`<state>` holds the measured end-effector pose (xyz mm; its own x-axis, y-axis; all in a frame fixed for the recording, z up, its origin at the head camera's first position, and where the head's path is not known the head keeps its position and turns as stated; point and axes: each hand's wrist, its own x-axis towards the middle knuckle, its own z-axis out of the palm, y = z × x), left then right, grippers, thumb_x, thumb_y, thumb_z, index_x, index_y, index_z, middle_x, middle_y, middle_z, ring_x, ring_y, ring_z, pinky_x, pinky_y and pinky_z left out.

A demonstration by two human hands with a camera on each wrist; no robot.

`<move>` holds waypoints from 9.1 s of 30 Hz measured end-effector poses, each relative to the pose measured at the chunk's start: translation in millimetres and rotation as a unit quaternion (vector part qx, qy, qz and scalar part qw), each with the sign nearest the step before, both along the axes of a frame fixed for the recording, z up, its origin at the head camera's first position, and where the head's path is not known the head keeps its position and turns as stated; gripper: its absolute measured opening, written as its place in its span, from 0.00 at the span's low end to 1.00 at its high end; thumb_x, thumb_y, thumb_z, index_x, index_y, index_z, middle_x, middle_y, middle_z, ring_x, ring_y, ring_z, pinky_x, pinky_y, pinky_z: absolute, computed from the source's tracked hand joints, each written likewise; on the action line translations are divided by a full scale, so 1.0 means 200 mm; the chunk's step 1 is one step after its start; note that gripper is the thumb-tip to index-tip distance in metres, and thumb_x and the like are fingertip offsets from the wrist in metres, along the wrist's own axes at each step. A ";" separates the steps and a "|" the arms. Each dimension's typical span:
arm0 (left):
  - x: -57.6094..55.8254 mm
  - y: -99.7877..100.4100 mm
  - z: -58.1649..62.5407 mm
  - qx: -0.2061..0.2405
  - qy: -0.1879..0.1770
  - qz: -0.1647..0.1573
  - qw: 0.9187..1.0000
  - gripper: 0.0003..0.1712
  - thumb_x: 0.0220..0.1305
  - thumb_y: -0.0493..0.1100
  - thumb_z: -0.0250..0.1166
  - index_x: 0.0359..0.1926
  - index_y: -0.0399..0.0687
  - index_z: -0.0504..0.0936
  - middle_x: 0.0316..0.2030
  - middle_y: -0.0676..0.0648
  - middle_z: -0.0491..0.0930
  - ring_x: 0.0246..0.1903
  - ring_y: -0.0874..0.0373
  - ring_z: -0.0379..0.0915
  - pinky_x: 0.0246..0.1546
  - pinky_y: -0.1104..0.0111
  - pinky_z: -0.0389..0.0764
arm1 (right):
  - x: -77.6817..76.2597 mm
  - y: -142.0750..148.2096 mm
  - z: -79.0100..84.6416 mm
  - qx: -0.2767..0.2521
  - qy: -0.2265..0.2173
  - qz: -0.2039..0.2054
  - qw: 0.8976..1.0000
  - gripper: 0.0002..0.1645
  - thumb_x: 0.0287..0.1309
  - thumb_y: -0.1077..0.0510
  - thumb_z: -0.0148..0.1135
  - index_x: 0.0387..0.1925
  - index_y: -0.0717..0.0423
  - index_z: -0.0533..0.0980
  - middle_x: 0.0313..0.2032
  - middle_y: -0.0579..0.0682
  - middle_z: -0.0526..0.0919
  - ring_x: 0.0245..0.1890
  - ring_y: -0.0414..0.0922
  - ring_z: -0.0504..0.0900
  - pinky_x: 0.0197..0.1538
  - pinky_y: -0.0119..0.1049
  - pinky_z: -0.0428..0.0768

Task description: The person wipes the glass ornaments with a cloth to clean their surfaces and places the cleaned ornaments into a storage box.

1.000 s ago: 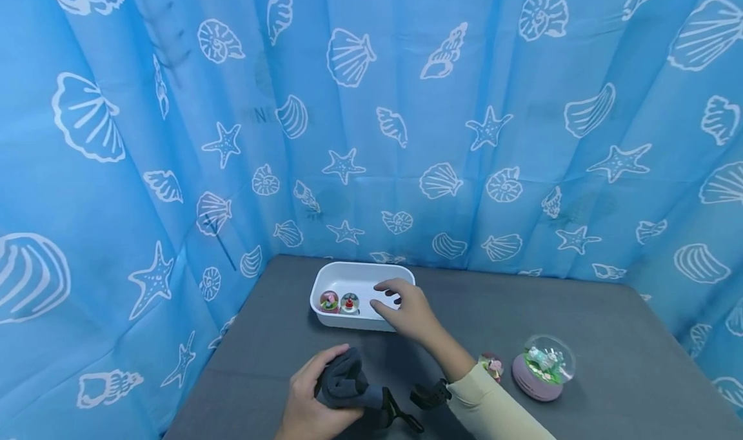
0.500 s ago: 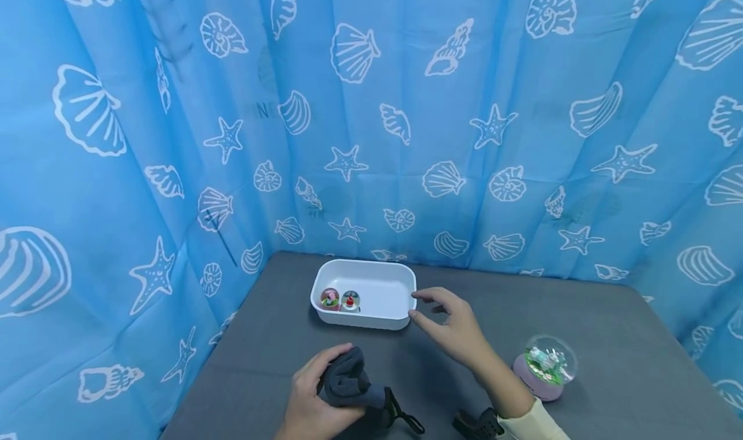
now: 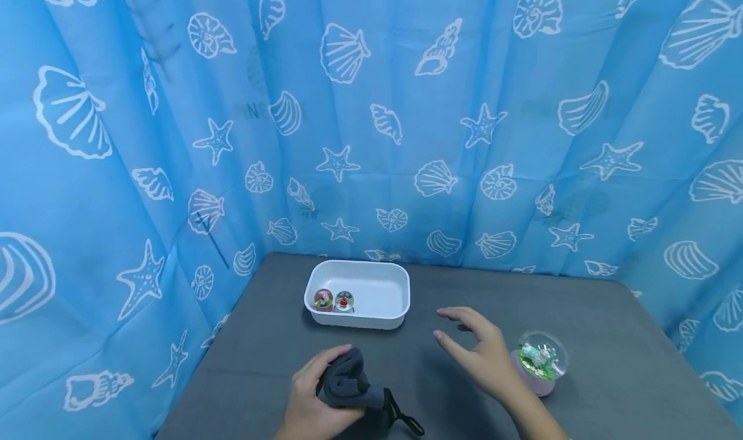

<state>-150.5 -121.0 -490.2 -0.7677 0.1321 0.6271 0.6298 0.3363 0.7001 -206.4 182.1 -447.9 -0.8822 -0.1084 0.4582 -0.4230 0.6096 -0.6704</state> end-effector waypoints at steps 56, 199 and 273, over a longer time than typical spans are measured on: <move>-0.01 0.05 -0.01 0.013 0.046 -0.014 0.999 0.48 0.40 0.31 0.87 0.65 0.46 0.80 0.51 0.42 0.88 0.45 0.55 0.87 0.50 0.76 0.85 | 0.22 0.32 -0.26 0.084 -0.121 -0.080 0.986 0.38 0.61 0.50 0.78 0.67 0.62 0.76 0.56 0.59 0.85 0.54 0.57 0.87 0.48 0.48 0.89; -0.01 0.21 0.06 0.003 0.071 -0.053 0.996 0.46 0.43 0.38 0.88 0.67 0.46 0.80 0.55 0.45 0.86 0.52 0.54 0.87 0.58 0.74 0.84 | 0.17 -0.06 0.00 -0.182 -0.077 0.282 0.939 0.24 0.63 0.70 0.71 0.59 0.55 0.82 0.49 0.54 0.89 0.41 0.45 0.89 0.42 0.40 0.91; -0.23 0.25 0.42 -0.027 0.097 -0.127 0.987 0.45 0.40 0.35 0.87 0.63 0.46 0.82 0.54 0.47 0.87 0.52 0.53 0.86 0.56 0.65 0.87 | 0.10 0.03 0.26 -0.131 0.002 0.258 0.957 0.30 0.55 0.67 0.80 0.59 0.52 0.82 0.54 0.49 0.86 0.51 0.42 0.88 0.52 0.40 0.90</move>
<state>-197.3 -70.9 -405.8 -0.5724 0.3413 0.7456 0.8185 0.1839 0.5442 -187.0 187.8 -395.2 -0.7402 -0.4112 0.5319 -0.6253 0.1303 -0.7694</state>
